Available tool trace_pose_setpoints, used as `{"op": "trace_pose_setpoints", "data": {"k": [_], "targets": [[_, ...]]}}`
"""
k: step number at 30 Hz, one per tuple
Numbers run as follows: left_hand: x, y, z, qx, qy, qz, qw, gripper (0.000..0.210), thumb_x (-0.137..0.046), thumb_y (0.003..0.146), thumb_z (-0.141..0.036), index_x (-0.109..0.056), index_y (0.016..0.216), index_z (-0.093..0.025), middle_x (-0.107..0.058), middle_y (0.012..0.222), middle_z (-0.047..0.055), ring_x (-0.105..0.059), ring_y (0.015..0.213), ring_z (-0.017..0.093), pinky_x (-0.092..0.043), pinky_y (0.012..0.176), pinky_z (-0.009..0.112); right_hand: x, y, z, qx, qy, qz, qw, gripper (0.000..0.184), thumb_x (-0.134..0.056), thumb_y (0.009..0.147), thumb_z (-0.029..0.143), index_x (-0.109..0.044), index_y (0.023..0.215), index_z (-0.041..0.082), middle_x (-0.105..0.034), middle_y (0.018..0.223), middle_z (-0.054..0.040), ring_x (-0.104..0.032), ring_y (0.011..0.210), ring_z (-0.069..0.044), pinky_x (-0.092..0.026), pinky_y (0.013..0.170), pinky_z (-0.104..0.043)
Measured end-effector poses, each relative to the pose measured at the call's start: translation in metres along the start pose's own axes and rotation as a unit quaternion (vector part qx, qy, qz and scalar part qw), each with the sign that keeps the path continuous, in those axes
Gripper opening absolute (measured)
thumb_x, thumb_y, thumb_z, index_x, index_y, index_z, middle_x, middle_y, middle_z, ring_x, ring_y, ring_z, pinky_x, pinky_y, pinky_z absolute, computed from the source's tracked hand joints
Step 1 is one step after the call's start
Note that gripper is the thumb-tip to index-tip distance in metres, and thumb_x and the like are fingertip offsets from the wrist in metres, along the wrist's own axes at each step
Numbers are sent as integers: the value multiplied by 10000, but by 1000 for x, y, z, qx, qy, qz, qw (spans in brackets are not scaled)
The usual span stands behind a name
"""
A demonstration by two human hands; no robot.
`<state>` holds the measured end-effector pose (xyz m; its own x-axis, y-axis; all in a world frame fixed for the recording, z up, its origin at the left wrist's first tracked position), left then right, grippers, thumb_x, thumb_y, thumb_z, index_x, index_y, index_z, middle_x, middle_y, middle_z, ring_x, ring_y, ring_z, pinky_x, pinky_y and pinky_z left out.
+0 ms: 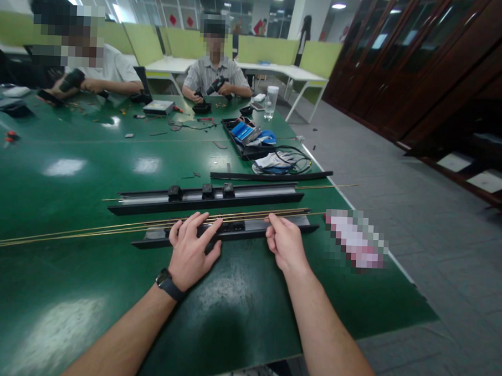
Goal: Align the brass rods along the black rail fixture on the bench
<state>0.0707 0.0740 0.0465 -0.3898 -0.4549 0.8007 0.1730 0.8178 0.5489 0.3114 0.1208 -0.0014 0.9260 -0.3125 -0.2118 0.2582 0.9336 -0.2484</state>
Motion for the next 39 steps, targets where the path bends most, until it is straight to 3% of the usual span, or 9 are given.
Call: {"op": "trace_pose_setpoints", "data": {"k": [6,15,24,33,39], "targets": [[-2,-1,1,6,-3,1,1000,474,-629,903,-320,-598,1374,-361,-546,1463,100,-452,1407,301,-202,1183,534,8,2,0,0,8,-28,1000,325,-784,771,441,-650,823,150,-530,484,44,-358,289,-46,-174,280,-158],[0,0,0,5,-5,-2,1000,480,-647,892,-320,-602,1368,-363,-549,1461,104,-450,1408,302,-209,1177,538,-8,0,-6,-4,-17,33,999,369,-781,778,492,-657,860,154,-556,503,33,-365,292,-50,-176,285,-170],[-1,0,1,9,-7,5,1000,475,-622,909,-323,-592,1381,-364,-532,1476,98,-436,1419,301,-204,1186,532,8,4,-1,6,6,-23,1000,343,-786,779,471,-643,824,162,-526,482,46,-352,287,-50,-179,279,-162],[-1,0,0,6,-4,4,1000,470,-618,912,-328,-591,1381,-362,-533,1473,100,-436,1418,298,-203,1184,527,-10,-2,-6,-7,-17,40,999,390,-791,779,497,-676,878,137,-570,511,24,-375,298,-43,-184,287,-159],[0,1,-1,4,-6,0,1000,487,-636,896,-322,-592,1380,-360,-539,1466,101,-443,1412,303,-209,1184,525,2,2,-1,1,4,-10,1000,386,-811,750,493,-656,822,147,-518,470,52,-347,286,-39,-178,272,-155]]}}
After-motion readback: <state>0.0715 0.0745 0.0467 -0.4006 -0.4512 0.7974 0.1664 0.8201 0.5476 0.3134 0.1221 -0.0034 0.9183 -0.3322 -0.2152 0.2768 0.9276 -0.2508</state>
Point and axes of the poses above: each hand's wrist, its own y-axis towards the middle knuckle, its own x-axis out of the back of the hand, z = x × y, the point moved 9 cm from there along y, towards the middle knuckle
